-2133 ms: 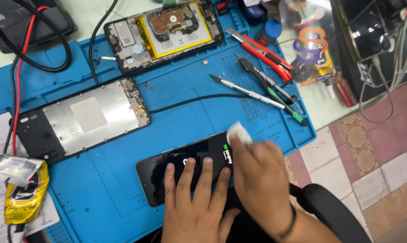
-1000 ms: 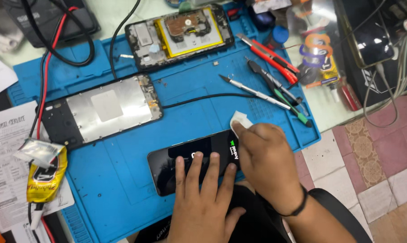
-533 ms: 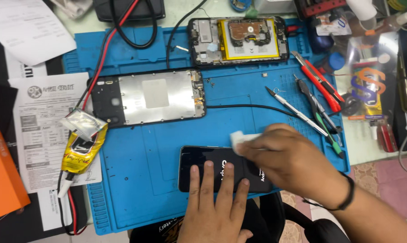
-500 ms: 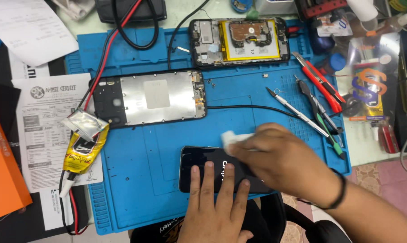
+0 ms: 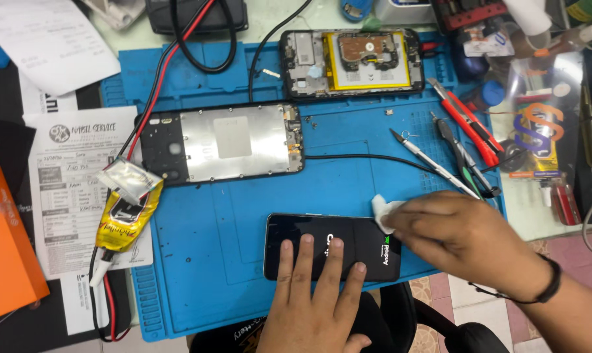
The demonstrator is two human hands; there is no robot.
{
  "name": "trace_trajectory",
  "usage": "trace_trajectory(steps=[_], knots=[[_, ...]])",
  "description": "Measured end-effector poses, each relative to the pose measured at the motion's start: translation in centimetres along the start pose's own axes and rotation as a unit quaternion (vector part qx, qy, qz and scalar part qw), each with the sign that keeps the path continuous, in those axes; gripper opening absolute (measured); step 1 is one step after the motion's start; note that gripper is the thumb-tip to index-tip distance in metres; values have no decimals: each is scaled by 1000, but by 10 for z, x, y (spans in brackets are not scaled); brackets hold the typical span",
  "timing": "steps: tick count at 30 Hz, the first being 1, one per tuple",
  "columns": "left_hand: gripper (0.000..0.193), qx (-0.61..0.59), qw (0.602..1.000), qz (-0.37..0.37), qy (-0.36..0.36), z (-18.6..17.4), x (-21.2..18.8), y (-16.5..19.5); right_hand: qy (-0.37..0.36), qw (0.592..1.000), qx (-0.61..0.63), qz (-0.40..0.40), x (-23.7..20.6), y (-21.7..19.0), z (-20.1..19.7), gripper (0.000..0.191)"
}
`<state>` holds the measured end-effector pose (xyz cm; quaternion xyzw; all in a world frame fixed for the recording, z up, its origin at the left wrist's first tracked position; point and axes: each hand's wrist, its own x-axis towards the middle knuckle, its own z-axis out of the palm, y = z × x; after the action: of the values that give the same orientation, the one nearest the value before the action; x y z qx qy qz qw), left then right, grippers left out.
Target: The person reassembles a smartphone by aligning the back cover and pressing it into place, then powers on the device and tests the touchscreen. The person then wipes the screen with a cloth to clean it.
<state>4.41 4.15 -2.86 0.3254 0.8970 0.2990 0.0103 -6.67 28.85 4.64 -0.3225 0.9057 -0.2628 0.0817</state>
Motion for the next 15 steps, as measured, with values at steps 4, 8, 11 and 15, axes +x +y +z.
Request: trace_trajectory(steps=[4, 8, 11, 15], knots=[[93, -1, 1000, -7, -1, 0, 0, 1, -4, 999, -7, -35, 7, -1, 4, 20], [95, 11, 1000, -15, 10, -2, 2, 3, -13, 996, -18, -90, 35, -15, 7, 21], [95, 11, 1000, -20, 5, -4, 2, 3, -29, 989, 10, -144, 71, -32, 23, 26], [93, 6, 1000, -18, 10, -6, 1, 2, -35, 979, 13, -199, 90, -41, 40, 29]])
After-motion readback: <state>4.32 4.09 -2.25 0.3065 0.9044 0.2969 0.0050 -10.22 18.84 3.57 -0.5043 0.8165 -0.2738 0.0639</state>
